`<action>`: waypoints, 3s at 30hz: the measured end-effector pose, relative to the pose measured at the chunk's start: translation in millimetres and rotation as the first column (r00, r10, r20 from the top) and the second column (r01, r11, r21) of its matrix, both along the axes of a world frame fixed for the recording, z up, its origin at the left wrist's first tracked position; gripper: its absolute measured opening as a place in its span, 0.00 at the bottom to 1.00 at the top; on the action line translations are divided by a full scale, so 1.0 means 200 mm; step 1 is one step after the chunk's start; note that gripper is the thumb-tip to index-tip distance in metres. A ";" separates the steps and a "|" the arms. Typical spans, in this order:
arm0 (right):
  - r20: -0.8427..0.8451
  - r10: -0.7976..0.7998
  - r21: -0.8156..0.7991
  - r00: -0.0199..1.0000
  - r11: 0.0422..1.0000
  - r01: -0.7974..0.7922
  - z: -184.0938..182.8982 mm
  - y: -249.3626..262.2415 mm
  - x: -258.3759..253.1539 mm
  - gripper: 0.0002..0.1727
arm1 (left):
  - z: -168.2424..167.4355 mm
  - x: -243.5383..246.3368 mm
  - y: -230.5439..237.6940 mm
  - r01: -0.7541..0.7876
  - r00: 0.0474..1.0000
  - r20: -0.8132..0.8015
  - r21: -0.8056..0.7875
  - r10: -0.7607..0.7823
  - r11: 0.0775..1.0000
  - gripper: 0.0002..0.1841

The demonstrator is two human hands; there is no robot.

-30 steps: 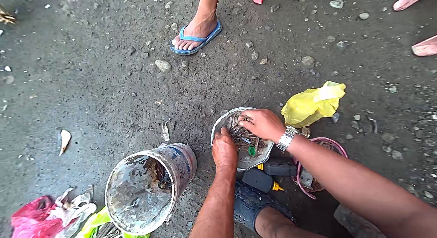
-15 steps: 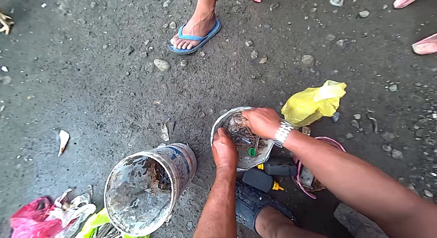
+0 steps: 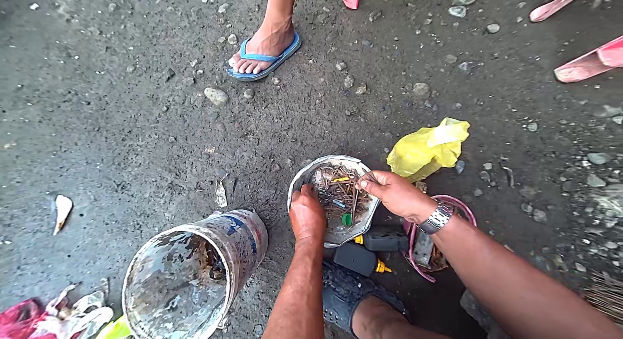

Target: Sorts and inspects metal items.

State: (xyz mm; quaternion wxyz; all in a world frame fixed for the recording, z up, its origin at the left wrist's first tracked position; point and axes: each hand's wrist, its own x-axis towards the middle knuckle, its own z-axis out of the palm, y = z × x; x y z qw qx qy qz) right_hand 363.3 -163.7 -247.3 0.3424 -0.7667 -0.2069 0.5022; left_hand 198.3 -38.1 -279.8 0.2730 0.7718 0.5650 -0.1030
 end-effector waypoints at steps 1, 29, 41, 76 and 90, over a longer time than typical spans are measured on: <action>-0.001 0.002 0.001 1.000 1.000 -0.002 0.00 0.01 0.00 0.13 | 0.00 0.00 0.00 -0.002 1.000 -0.001 0.005 0.002 1.000 0.15; 0.116 -0.004 -0.022 0.993 1.000 0.007 0.02 -0.02 -0.05 0.12 | 0.04 0.03 0.03 0.013 0.993 -0.112 -0.080 -0.022 0.997 0.10; 0.045 -0.031 0.058 0.998 0.998 0.028 0.03 0.01 -0.15 0.12 | 0.15 -0.18 -0.10 -0.182 0.466 0.383 -0.841 0.798 0.510 0.08; 0.203 0.119 0.281 0.972 0.944 -0.174 0.08 -0.04 -0.31 0.10 | 0.92 -1.46 0.05 -0.447 0.514 0.762 -0.155 0.395 0.881 0.04; -0.033 0.307 0.417 0.951 0.869 -0.266 0.09 -0.06 -0.44 0.12 | 1.03 -1.36 -0.03 -0.148 0.611 0.727 -0.287 0.315 0.947 0.17</action>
